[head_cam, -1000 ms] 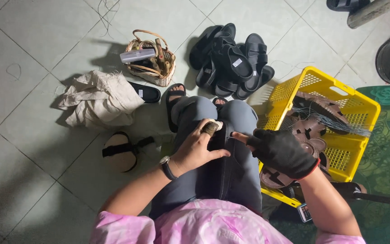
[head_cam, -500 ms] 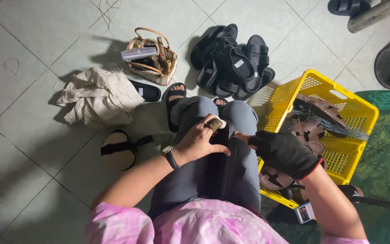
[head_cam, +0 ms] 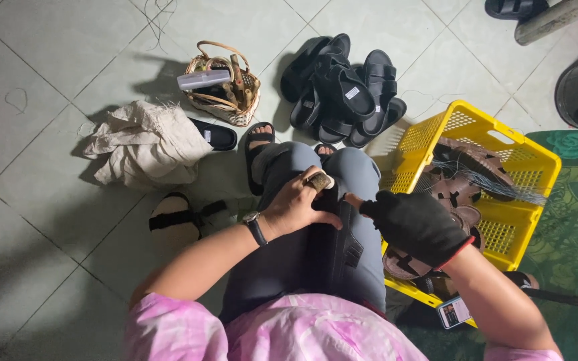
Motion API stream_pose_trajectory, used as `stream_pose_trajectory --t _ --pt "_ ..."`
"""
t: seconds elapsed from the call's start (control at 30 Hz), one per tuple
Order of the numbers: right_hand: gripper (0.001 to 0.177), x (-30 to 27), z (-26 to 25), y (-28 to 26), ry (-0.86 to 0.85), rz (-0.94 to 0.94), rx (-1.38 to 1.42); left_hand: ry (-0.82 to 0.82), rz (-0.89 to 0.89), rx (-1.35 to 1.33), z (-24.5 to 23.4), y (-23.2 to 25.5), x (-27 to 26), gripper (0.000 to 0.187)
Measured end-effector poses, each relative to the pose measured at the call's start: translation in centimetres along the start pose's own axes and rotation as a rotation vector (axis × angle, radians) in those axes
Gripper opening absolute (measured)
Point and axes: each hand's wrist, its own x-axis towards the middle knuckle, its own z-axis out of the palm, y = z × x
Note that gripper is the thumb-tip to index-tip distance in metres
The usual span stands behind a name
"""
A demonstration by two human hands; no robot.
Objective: Hand-sewing a strap onto a black shoe using a needle and thread while sitting on the floor.
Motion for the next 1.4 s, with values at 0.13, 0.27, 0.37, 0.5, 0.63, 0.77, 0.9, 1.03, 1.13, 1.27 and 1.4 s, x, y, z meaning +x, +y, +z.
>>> stream_pose_trajectory --t 0.13,0.27,0.37,0.5,0.63,0.77,0.9,1.03,1.13,1.27,1.4 --pt "0.044 0.8 3.2 1.7 0.107 -0.183 -0.041 -0.013 0.015 -0.050 -0.6 -0.2 0.5 0.070" --pt "0.047 2.1 5.4 1.9 0.246 -0.287 -0.042 -0.014 0.007 -0.118 -1.2 -0.8 0.2 0.069" --pt "0.040 3.1 5.4 1.7 0.229 -0.289 0.070 -0.018 0.026 -0.141 -1.4 -1.0 0.4 0.067" --pt "0.043 4.9 10.5 3.6 0.277 -0.353 0.106 -0.015 0.010 -0.143 -1.7 -0.7 0.2 0.069" --pt "0.036 4.5 10.1 3.6 0.414 -0.382 0.141 0.018 -0.019 -0.044 -2.7 1.3 0.2 0.070" --pt "0.039 3.4 7.8 3.0 0.465 -0.316 0.046 0.041 -0.167 0.001 -2.1 1.2 -3.0 0.036" --pt "0.048 3.9 10.1 4.2 0.477 -0.313 0.119 0.030 -0.512 -0.862 -3.2 3.5 -3.4 0.034" --pt "0.044 4.5 9.6 4.4 0.516 -0.399 0.365 0.039 -0.611 -1.064 -1.9 2.2 -2.8 0.020" --pt "0.043 4.4 9.1 4.3 0.531 -0.414 0.437 0.099 -0.554 -0.731 1.1 -0.5 -3.5 0.015" --pt "0.044 4.1 8.9 4.3 0.527 -0.404 0.501 0.035 -0.569 -0.681 2.4 -0.4 -3.8 0.033" --pt "0.047 3.7 7.8 4.8 0.424 -0.401 0.441 0.065 -0.524 -0.724 1.2 0.1 -3.4 0.032"
